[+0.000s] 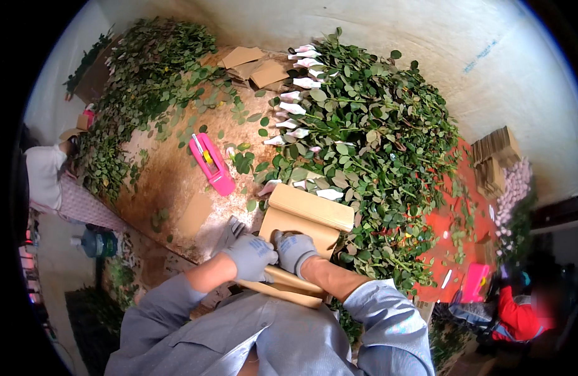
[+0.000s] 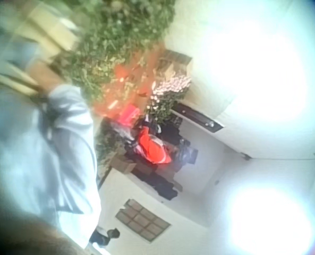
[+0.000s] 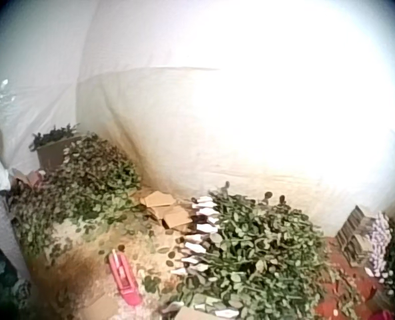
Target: The person packs roses into cardboard boxes by hand, placing the stems and flower heads into the boxes and securing them.
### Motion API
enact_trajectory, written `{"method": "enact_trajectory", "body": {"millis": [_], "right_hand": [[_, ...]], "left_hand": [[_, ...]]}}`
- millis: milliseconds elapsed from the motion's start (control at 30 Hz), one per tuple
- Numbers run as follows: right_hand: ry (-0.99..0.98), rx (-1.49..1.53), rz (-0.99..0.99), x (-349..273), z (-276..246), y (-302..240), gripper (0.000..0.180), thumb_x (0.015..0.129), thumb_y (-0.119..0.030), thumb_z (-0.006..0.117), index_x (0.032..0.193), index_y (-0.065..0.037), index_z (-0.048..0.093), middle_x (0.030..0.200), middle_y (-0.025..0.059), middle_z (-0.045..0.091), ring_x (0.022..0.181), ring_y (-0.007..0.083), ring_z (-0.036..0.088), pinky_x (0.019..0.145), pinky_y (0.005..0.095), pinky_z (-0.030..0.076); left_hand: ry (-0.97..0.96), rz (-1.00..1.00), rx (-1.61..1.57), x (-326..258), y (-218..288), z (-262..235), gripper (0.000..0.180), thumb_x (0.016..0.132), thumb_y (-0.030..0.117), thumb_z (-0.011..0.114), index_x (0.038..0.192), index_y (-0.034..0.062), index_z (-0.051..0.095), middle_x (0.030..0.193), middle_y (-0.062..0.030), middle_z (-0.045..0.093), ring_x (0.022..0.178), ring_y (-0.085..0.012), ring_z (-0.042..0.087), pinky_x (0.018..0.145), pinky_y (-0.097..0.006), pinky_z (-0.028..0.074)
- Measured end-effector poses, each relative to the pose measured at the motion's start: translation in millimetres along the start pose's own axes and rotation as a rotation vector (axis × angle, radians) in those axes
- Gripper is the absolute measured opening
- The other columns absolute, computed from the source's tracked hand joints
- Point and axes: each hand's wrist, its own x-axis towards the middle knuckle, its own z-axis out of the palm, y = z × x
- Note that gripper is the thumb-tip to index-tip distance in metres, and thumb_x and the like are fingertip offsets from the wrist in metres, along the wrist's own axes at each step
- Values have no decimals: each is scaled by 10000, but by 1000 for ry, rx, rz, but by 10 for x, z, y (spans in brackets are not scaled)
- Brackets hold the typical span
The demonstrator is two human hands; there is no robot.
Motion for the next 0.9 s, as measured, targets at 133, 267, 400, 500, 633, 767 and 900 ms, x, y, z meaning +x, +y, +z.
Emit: {"method": "enact_trajectory", "body": {"millis": [133,267,400,500,633,767,900], "right_hand": [[32,-4,32,-47,49,53,324,914,-252,604,1145,-28,565,1029,213,740,978,359,731,814,460,579],[40,10,44,-63,15,31,320,915,-251,604,1143,-30,563,1017,210,738,973,361,731,803,459,582],[47,32,3,-27,39,13,366,913,-326,642,1125,-36,568,1027,213,733,961,373,727,803,472,580],[61,42,32,-95,-8,37,444,910,-416,664,1120,-36,572,1008,219,732,957,389,722,807,490,576],[57,66,59,-112,-80,-6,524,899,-492,672,1133,-34,573,1029,230,728,969,401,716,833,496,570],[-1,45,54,-100,-159,-55,546,906,-507,654,1161,-33,564,1057,233,725,997,392,714,844,483,572],[-24,55,78,-105,-167,-43,544,908,-507,651,1174,-43,555,1068,222,723,1008,386,711,838,480,572]], "left_hand": [[238,-44,263,70,171,346,139,873,241,598,909,128,671,964,-95,656,900,-269,636,752,-417,468],[578,9,305,-83,151,584,79,873,208,563,892,137,592,859,-67,568,827,-239,554,707,-417,405],[619,95,2,-259,105,510,345,826,356,714,1048,101,643,943,-87,610,904,-275,590,788,-422,441],[637,106,-560,-487,-56,210,424,782,387,839,1063,92,722,972,-112,690,943,-280,661,878,-403,484],[982,-416,-348,-712,-803,514,307,812,236,814,1033,42,728,956,-153,698,890,-336,689,794,-424,550],[710,-942,-38,-907,-1494,975,814,733,412,840,1374,21,524,1258,-240,600,1176,-411,574,1010,-500,470],[495,-1081,-182,-832,-1762,1278,970,737,477,822,1492,58,381,1426,-196,477,1310,-392,469,1101,-552,369]]}}
